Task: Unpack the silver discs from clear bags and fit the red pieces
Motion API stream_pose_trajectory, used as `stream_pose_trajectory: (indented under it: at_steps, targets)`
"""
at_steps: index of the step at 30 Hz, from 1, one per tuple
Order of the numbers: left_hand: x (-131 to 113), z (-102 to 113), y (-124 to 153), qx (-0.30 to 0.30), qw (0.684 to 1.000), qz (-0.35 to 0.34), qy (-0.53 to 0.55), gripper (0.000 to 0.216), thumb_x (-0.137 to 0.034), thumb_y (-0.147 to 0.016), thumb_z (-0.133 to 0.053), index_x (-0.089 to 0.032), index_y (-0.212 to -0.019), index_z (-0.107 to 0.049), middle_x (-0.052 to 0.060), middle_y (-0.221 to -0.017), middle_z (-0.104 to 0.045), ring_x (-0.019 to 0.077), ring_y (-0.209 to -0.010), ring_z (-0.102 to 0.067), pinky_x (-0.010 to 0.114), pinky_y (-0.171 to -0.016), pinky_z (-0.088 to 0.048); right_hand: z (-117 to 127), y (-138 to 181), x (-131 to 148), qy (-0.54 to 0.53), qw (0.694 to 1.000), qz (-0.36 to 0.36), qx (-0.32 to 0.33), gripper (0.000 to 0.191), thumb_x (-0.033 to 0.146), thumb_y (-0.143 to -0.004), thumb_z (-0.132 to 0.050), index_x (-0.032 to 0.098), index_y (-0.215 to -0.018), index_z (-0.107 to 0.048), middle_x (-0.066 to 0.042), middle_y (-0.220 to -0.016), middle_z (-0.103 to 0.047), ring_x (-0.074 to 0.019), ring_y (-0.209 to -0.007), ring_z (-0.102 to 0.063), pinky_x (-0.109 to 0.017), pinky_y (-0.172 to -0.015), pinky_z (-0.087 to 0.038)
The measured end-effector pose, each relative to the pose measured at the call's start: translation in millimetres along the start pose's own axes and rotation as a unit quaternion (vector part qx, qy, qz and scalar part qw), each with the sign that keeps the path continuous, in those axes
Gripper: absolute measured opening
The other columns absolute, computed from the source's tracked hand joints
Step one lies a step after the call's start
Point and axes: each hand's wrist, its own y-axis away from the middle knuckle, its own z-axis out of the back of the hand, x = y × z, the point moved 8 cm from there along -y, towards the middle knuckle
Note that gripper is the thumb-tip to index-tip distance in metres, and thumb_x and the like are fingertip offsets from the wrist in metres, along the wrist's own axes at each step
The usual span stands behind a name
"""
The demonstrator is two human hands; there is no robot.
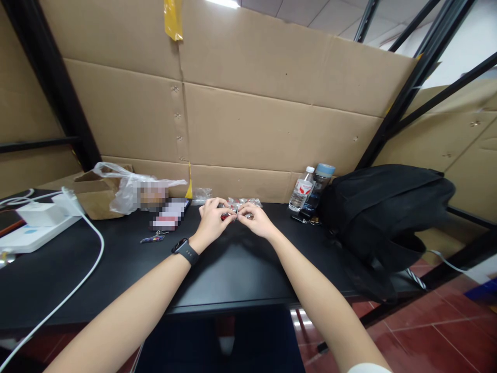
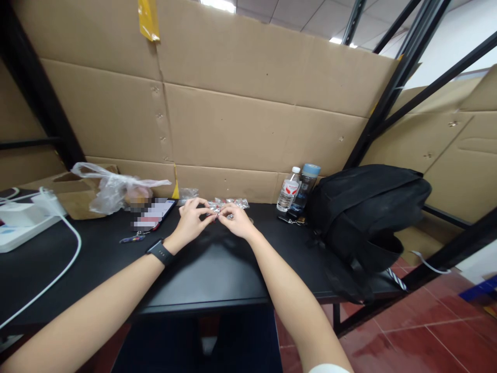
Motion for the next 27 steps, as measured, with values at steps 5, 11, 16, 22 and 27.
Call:
stream_pose_trajectory:
  at_steps: [5, 11, 16, 22, 27]
  targets:
    - [-3.0, -3.1, 0.2, 0.012, 1.0, -0.015, -0.001, 0.012, -0.038, -0.088, -0.07, -0.031, -0.087, -0.08, 0.005, -0.112, -0.065, 0.0287, -0.117, -0.048, 0.045, -0.094, -0.035, -1.8, 0.2, -2.5, 0.022, 1.0, -0.006, 0.018, 0.016, 0.03, -0.087, -0.062, 0.017, -0.078, -0.068, -0.009, -0.11, -0.06, -0.0183, -0.097, -0.061, -0.027, -0.075, -0.05]
    - [-5.8, -1.7, -0.8, 0.026, 0.999, -0.008, 0.035, 0.022, -0.042, -0.097, -0.056, -0.03, -0.103, -0.073, 0.004, -0.116, -0.065, 0.026, -0.115, -0.051, 0.043, -0.095, -0.036, 0.3, -0.1, 2.0, 0.03, 0.999, 0.001, 0.024, 0.01, 0.023, -0.084, -0.061, 0.017, -0.076, -0.065, -0.008, -0.111, -0.057, -0.0202, -0.107, -0.058, -0.026, -0.072, -0.049]
    - [-7.7, -8.4, 0.1, 0.1, 0.992, -0.031, 0.062, 0.04, -0.053, -0.088, -0.064, -0.033, -0.123, -0.064, 0.004, -0.13, -0.062, 0.0285, -0.123, -0.048, 0.045, -0.101, -0.036, -0.2, 0.9, 5.0, 0.052, 0.998, 0.008, 0.034, 0.007, 0.02, -0.083, -0.064, 0.018, -0.078, -0.066, -0.008, -0.114, -0.056, -0.0192, -0.105, -0.056, -0.028, -0.08, -0.05]
    - [4.6, -22.4, 0.8, 0.153, 0.987, -0.037, 0.014, 0.037, -0.049, -0.078, -0.073, -0.03, -0.11, -0.071, 0.004, -0.131, -0.062, 0.032, -0.123, -0.046, 0.049, -0.102, -0.035, 2.8, 0.4, -1.1, 0.072, 0.996, 0.004, 0.043, 0.004, 0.017, -0.082, -0.066, 0.017, -0.078, -0.067, -0.007, -0.115, -0.055, -0.0181, -0.102, -0.057, -0.031, -0.087, -0.048]
    - [4.1, -33.7, 6.1, 0.219, 0.973, -0.067, 0.012, 0.037, -0.058, -0.081, -0.068, -0.034, -0.11, -0.072, 0.004, -0.121, -0.068, 0.0318, -0.12, -0.048, 0.048, -0.101, -0.036, 4.7, 2.3, -7.1, 0.099, 0.992, 0.009, 0.075, 0.003, 0.016, -0.081, -0.067, 0.017, -0.08, -0.069, -0.007, -0.115, -0.056, -0.0176, -0.1, -0.058, -0.031, -0.086, -0.048]
